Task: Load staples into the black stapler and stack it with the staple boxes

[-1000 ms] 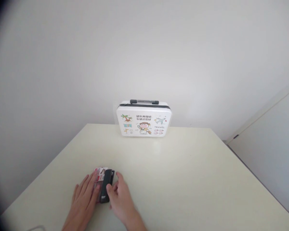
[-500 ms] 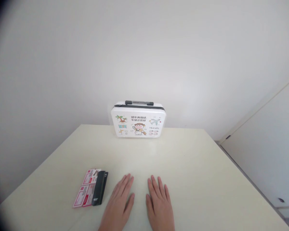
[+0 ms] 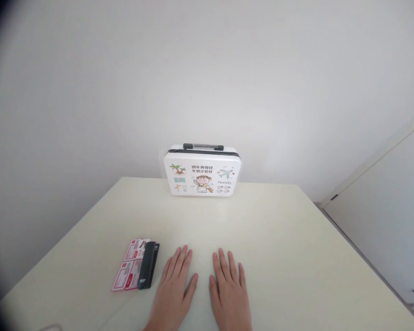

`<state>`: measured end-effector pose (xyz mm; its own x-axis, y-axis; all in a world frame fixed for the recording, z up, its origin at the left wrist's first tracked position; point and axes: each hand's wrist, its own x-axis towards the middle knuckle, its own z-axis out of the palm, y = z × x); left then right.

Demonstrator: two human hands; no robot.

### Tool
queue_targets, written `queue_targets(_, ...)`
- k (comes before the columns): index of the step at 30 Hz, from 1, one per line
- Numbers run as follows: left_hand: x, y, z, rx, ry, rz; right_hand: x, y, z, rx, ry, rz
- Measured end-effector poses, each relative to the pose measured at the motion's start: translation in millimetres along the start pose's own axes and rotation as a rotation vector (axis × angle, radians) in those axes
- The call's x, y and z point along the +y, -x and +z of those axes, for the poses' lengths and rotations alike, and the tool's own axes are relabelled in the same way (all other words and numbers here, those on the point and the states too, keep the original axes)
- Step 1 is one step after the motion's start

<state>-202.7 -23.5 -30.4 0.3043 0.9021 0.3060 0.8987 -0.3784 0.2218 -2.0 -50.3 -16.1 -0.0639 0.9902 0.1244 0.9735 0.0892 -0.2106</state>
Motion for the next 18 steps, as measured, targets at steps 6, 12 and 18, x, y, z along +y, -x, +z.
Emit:
queue_targets(6, 0.3, -0.9, -0.3, 0.015, 0.0, 0.006, 0.5, 0.0, 1.1, 0.001, -0.011, -0.002)
queue_targets(12, -0.1, -1.9, 0.7, -0.003, -0.018, 0.004, -2.0, -1.4, 6.0, -0.001, -0.028, 0.017)
queue_targets(18, 0.2, -1.9, 0.6, -0.01, -0.021, -0.001, -6.7, -1.7, 7.0, 0.015, -0.019, 0.033)
